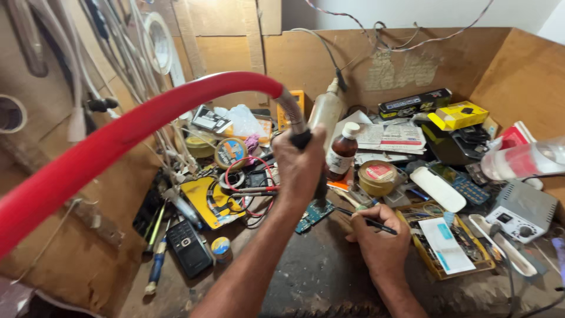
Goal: The person uses a hot air gun to heat a small circuit board while holding it with tweezers, then switches to a soldering iron to work on the same board. The person also uses a multimeter to test the board.
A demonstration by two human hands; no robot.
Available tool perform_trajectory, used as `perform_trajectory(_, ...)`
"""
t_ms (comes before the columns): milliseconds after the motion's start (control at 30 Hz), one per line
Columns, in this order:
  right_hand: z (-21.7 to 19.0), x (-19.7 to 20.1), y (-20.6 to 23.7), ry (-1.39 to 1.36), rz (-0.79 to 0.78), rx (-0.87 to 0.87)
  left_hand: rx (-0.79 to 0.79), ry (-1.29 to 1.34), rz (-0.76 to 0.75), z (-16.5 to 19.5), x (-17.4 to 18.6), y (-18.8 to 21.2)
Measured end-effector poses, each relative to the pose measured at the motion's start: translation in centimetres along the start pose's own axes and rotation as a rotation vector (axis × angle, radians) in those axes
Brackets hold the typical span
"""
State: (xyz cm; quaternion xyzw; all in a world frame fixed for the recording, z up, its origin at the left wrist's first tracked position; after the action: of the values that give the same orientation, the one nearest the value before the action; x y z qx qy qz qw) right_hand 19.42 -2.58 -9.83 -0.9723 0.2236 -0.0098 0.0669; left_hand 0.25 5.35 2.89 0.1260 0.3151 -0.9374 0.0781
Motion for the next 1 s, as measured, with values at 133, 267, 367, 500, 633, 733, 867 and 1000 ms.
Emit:
perform_trajectory(133,-0.3,0.1,0.1,0.027,0.026,0.023,-0.048,-0.073,0.023,0.2,-0.2,-0.6)
perform_trajectory(267,-0.1,0.1,0.2,-0.019,0.018,0.006,0.06,0.02,-0.009,-0.4,0.4,-0.3)
perform_trajectory(367,-0.1,-0.1,-0.1,-0.005,0.013,0.017,0.013,-0.05,-0.017,-0.1,0.1,0.3)
perform_trajectory(500,0.0,0.1,-0.1,0.009,0.01,0.045,-0.065,-0.062,-0.016,0.5,-0.8,0.0)
perform_trajectory(633,0.2,0.3,0.0,-0.034,0.021,0.033,0.044,0.013,0.001,-0.1,0.3,-0.6)
perform_trajectory(733,0.1,0.3,0.0,-0.006,0.013,0.036,0.071,0.019,0.016,-0.2,0.8,-0.2)
perform_trajectory(867,-0.2,0.2,0.0,0.045,0.014,0.035,0.0,-0.027,0.003,0.3,-0.6,0.2)
perform_trajectory(1000,0.0,0.3,0.1,-0.014,0.024,0.004,-0.155,-0.192,0.015,1.7,-0.4,-0.3)
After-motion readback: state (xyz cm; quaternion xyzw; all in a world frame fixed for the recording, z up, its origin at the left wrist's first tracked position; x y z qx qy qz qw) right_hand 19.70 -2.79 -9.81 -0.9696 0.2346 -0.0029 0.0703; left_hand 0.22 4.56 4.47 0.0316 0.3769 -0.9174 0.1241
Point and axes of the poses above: each hand's wrist, its own y-axis away from the middle knuckle, its own x-axis out of the back of the hand, z = x × y, the point moved 7 cm from there along -y, towards the middle knuckle, and after that the axes turned 5 degrees about -x, right-handed, at the moved point
